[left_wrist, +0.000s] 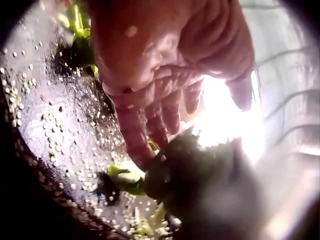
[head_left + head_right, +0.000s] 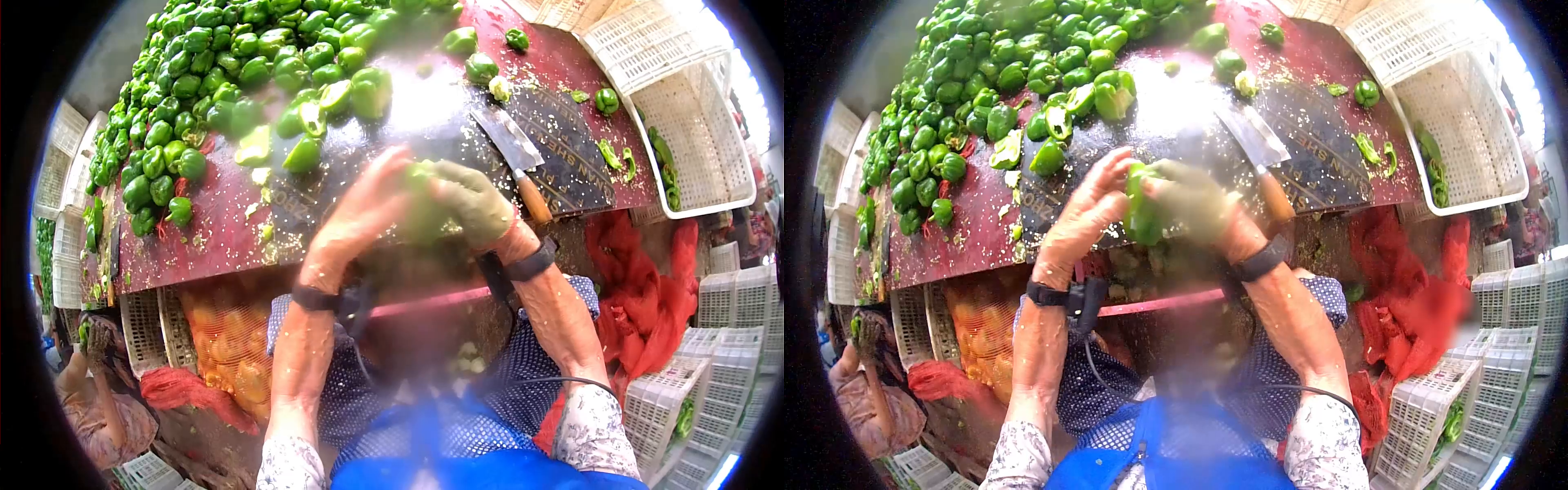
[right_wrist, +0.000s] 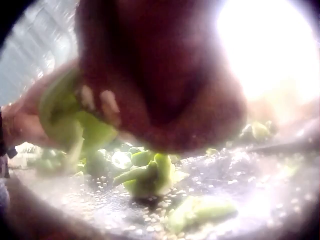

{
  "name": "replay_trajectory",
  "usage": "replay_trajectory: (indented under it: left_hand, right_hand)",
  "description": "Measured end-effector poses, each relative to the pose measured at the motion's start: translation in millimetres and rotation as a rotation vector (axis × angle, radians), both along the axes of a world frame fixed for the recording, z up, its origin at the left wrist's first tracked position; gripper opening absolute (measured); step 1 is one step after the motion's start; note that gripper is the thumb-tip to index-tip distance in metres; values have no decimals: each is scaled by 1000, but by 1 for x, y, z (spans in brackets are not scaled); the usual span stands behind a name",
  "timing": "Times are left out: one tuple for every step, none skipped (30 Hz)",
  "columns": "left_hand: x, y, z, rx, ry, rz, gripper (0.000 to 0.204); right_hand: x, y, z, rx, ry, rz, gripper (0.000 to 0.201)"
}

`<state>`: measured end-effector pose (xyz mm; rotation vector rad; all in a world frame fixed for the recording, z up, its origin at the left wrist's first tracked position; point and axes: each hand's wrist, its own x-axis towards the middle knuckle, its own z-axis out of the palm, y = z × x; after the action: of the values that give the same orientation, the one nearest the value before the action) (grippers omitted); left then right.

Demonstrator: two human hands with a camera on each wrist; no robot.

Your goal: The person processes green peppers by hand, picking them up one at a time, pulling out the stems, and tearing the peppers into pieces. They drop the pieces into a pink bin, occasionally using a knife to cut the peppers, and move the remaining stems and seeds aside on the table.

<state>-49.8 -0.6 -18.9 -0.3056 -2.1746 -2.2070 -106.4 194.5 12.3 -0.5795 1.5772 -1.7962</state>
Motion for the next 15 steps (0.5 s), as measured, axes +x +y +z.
replay_trajectory:
  left_hand:
    - [0,1,-2,-9,-31,-2,60]
    - [0,2,-3,-19,-63,-4,64]
    - [0,4,-3,-28,-94,-7,68]
    - [-1,-1,7,52,-177,8,67]
    - [-2,1,7,514,-334,50,62]
    - [0,-9,1,736,-260,-43,62]
    - [3,-9,7,818,-221,-63,63]
    - [6,-9,12,900,-181,-85,64]
    - [4,-16,10,873,-135,-139,65]
    - [4,-16,7,860,-144,-117,65]
    - [4,-14,3,850,-155,-97,65]
    - [4,-10,2,839,-166,-79,65]
    - [4,-6,2,798,-169,-61,65]
    - [3,-2,4,757,-171,-44,65]
    - [3,2,7,660,-163,-1,64]
  right_hand:
    - [-3,-6,-4,86,294,35,36]
    - [0,-9,-4,-18,185,38,36]
    - [7,-11,5,-123,74,37,36]
    - [12,-12,15,-232,-35,37,37]
    - [11,-11,25,-274,-189,46,36]
    - [5,-11,22,-256,-115,-18,37]
    - [-1,-7,15,-281,-133,-39,36]
    - [-5,-3,10,-306,-150,-61,35]
    - [-7,-2,16,-134,114,-41,30]
    - [1,-5,23,4,109,-50,27]
    - [6,-9,13,14,248,-40,28]
    - [11,-13,2,24,388,-30,29]
    - [18,-18,-1,25,621,-65,30]
    - [22,-22,-2,286,804,-86,26]
    - [20,-26,-8,389,934,-40,25]
